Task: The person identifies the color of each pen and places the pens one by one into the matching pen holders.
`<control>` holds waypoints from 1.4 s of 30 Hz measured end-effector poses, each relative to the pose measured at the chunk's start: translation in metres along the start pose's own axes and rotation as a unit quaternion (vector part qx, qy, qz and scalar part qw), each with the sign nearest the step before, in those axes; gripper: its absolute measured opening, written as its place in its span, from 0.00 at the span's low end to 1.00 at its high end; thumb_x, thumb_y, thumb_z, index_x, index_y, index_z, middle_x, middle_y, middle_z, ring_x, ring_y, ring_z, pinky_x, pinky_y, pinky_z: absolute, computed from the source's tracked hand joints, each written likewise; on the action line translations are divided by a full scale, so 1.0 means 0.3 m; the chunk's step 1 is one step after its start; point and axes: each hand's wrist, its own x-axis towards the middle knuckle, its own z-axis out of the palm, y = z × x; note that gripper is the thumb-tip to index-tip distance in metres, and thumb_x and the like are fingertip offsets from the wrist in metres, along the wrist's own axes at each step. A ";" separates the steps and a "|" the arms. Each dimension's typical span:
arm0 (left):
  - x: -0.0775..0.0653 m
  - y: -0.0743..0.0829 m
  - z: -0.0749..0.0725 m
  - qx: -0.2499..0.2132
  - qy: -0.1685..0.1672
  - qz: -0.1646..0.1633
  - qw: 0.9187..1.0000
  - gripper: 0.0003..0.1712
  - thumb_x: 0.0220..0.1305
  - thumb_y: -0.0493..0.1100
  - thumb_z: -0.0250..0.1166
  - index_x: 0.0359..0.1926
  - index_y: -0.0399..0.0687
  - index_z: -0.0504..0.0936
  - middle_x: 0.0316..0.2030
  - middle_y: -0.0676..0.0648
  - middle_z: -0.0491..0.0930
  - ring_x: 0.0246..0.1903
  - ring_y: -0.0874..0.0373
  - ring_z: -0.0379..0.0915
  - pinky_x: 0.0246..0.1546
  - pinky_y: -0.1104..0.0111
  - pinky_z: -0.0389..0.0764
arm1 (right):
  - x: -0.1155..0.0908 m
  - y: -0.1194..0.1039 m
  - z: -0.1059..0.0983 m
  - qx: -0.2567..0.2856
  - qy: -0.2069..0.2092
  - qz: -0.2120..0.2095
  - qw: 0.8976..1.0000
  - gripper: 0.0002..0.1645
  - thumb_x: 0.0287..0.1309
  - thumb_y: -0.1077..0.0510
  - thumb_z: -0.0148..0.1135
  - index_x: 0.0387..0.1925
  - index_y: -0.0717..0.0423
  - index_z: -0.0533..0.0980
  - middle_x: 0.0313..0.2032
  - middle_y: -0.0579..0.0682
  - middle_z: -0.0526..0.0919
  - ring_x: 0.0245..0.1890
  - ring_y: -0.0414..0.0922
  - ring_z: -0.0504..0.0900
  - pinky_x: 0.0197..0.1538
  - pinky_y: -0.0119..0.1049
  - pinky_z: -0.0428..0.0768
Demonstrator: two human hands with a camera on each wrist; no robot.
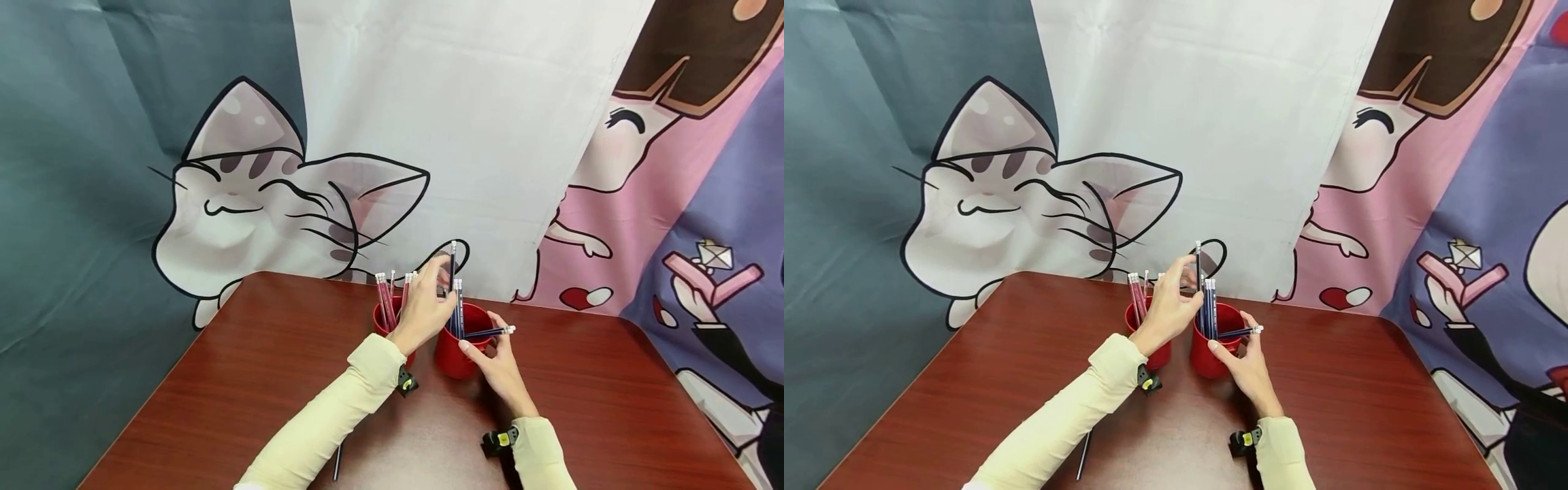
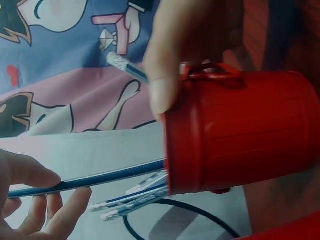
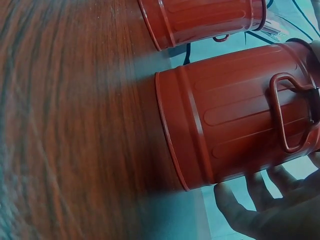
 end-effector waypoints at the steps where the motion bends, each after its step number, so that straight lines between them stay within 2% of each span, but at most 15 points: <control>1: -0.007 -0.005 0.002 0.001 -0.004 -0.003 1.000 0.32 0.47 0.27 0.60 0.55 0.46 0.67 0.33 0.46 0.71 0.34 0.58 0.74 0.31 0.73 0.79 | 0.001 0.000 0.000 0.001 0.001 -0.003 1.000 0.43 0.52 0.58 0.65 0.65 0.44 0.53 0.60 0.52 0.65 0.53 0.53 0.70 0.46 0.30 0.76; 4: -0.028 -0.018 0.007 -0.004 -0.019 -0.014 1.000 0.32 0.46 0.26 0.59 0.56 0.45 0.67 0.33 0.46 0.71 0.34 0.58 0.74 0.30 0.78 0.78 | 0.004 0.000 0.001 0.002 -0.001 -0.008 1.000 0.43 0.52 0.59 0.65 0.66 0.45 0.53 0.59 0.54 0.65 0.52 0.54 0.71 0.46 0.30 0.76; 7: -0.045 -0.027 0.013 -0.012 -0.030 -0.021 0.999 0.33 0.46 0.26 0.59 0.57 0.45 0.66 0.34 0.45 0.71 0.35 0.57 0.74 0.29 0.80 0.77 | 0.004 -0.009 -0.001 0.005 -0.004 -0.003 1.000 0.44 0.52 0.59 0.64 0.66 0.46 0.52 0.60 0.56 0.65 0.52 0.55 0.71 0.45 0.30 0.77; 14: -0.081 -0.046 0.025 -0.028 -0.055 -0.037 0.997 0.33 0.49 0.26 0.59 0.58 0.45 0.66 0.34 0.44 0.72 0.36 0.55 0.76 0.32 0.76 0.79 | -0.011 -0.079 0.006 0.017 -0.012 0.011 1.000 0.45 0.52 0.63 0.63 0.66 0.53 0.50 0.60 0.63 0.62 0.48 0.54 0.73 0.42 0.30 0.78; 19: -0.099 -0.055 0.037 -0.030 -0.071 -0.038 0.996 0.32 0.49 0.26 0.59 0.58 0.44 0.66 0.34 0.43 0.72 0.36 0.55 0.76 0.34 0.74 0.80 | -0.019 -0.108 0.012 0.018 -0.011 0.016 1.000 0.45 0.53 0.64 0.63 0.67 0.54 0.49 0.60 0.63 0.62 0.46 0.52 0.74 0.41 0.31 0.79; 25: -0.119 -0.061 0.040 -0.020 -0.076 -0.039 0.996 0.27 0.53 0.28 0.59 0.55 0.42 0.67 0.34 0.44 0.72 0.33 0.60 0.75 0.33 0.79 0.78 | -0.020 -0.108 0.013 0.012 -0.012 0.017 1.000 0.44 0.53 0.63 0.63 0.66 0.55 0.49 0.60 0.64 0.62 0.48 0.56 0.72 0.42 0.30 0.78; 32: -0.140 -0.068 0.044 -0.012 -0.089 -0.035 0.995 0.23 0.55 0.30 0.58 0.54 0.37 0.68 0.33 0.44 0.73 0.31 0.63 0.75 0.36 0.77 0.78 | -0.018 -0.108 0.011 0.005 -0.009 0.015 1.000 0.44 0.53 0.63 0.63 0.66 0.55 0.50 0.60 0.64 0.62 0.50 0.57 0.71 0.43 0.29 0.77; 42: -0.146 -0.078 0.044 -0.002 -0.094 -0.031 0.995 0.21 0.56 0.31 0.59 0.52 0.38 0.68 0.33 0.44 0.73 0.31 0.63 0.75 0.35 0.79 0.77 | -0.024 -0.100 0.009 -0.010 -0.009 0.019 1.000 0.44 0.52 0.61 0.64 0.66 0.55 0.51 0.60 0.64 0.62 0.53 0.59 0.70 0.45 0.28 0.75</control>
